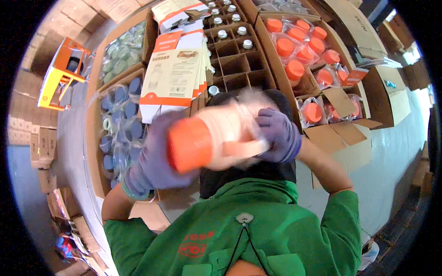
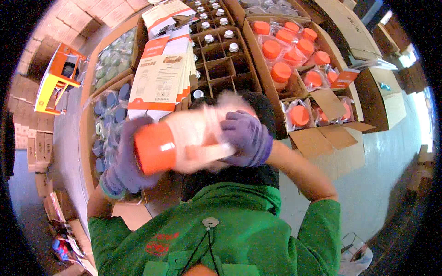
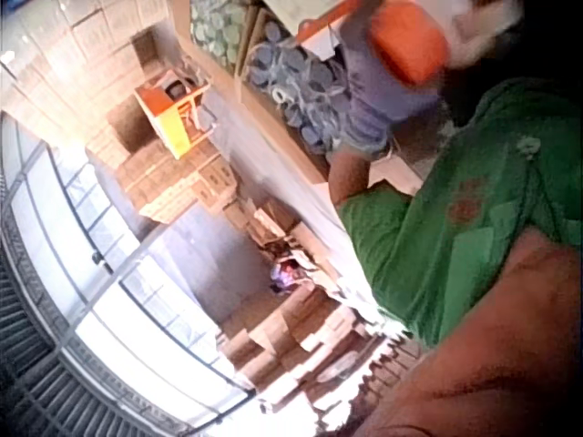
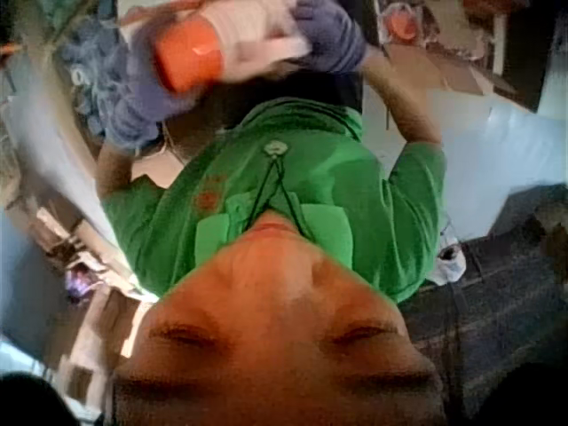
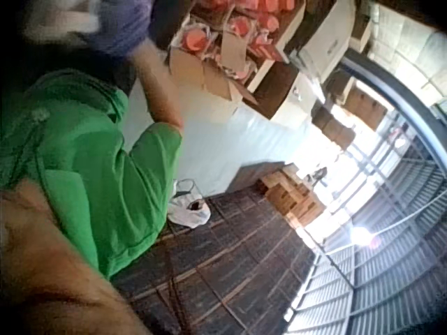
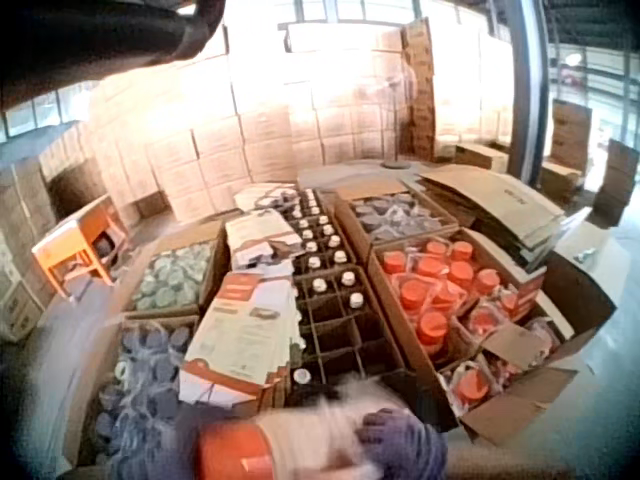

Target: The person assembles orange plastic pitchers by hand. They pick up a pitcher body and a lid, screw the lid onto the pitcher, and then place the assembled unit into a clear plastic bag. The person repeats this process for multiple units, placing the finished, bagged pitchers into a cardboard box.

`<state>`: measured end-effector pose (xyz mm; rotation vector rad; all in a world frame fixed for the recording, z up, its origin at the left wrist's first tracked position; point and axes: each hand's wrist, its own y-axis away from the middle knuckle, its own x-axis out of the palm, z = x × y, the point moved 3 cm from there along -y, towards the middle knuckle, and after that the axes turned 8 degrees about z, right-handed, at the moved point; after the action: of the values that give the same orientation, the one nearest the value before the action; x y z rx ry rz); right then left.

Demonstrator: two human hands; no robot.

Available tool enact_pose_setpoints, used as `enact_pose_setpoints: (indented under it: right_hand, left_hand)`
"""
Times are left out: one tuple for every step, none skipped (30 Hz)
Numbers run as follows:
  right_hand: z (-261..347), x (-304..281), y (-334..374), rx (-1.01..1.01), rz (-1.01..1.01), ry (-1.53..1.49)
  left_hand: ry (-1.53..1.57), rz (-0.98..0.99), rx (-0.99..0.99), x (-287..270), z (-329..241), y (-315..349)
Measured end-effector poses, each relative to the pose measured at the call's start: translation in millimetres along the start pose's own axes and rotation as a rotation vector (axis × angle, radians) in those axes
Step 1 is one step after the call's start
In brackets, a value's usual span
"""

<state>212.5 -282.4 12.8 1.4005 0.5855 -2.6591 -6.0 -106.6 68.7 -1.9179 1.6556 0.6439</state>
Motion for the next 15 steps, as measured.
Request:
enact_pose_setpoints:
  right_hand:
    - [-11.3, 3.3, 3.1, 0.076, 0.067, -0.375]
    - [-17.7, 10.9, 10.5, 0.167, 0.134, -0.75]
    - [-22.8, 22.5, 19.1, 0.235, 0.188, -0.948]
    - [-24.9, 21.8, 22.0, 0.247, 0.176, -0.874]
    - [-25.9, 20.7, 25.0, 0.259, 0.162, -0.8]
    - [-26.6, 18.8, 28.7, 0.271, 0.147, -0.724]
    - [-25.1, 13.1, 30.2, 0.226, 0.115, -0.421]
    - [-14.5, 10.2, 21.1, 0.081, 0.008, -0.308]
    - [-2.5, 7.0, 14.7, -0.047, -0.107, -0.182]
    - [12.1, -1.3, 14.2, -0.023, -0.036, 0.005]
    - [12.2, -1.9, 16.1, 0.011, 0.022, 0.021]
    - [6.4, -1.1, 16.9, -0.017, 0.042, -0.1]
    - [-1.9, 2.7, 19.7, -0.042, 0.057, -0.225]
    - [-8.7, 7.1, 21.4, -0.067, 0.073, -0.35]
    - [-10.5, 12.6, 21.4, -0.143, 0.08, -0.363]
  left_hand:
    - [-0.149, 0.108, 0.099, 1.3, -17.2, -2.6]
    - [-0.165, 0.298, 0.223, 2.8, -34.4, -7.9]
    - [-0.156, 0.352, 0.448, 11.5, -34.0, -8.9]
    - [-0.286, 0.318, 0.393, 14.5, -30.4, -8.8]
    - [-0.414, 0.284, 0.337, 15.8, -27.1, -8.6]
    - [-0.541, 0.25, 0.281, 16.8, -22.2, -8.2]
    - [-0.359, 0.207, 0.026, 18.9, 1.2, -4.6]
    - [-0.031, 0.135, -0.044, 24.1, 11.3, -0.5]
    - [0.305, 0.033, -0.088, 30.9, 20.4, 4.8]
    - [0.317, 0.005, -0.067, 35.2, 17.7, 5.2]
    - [0.324, -0.022, -0.042, 38.0, 15.3, 4.0]
    - [0.109, -0.028, 0.062, 33.1, 8.2, 0.8]
    - [-0.107, -0.026, 0.163, 31.6, 1.2, -1.8]
    - [-0.112, -0.016, 0.174, 31.2, 0.8, -3.2]
    - [-0.116, -0.006, 0.185, 30.3, 1.3, -3.8]
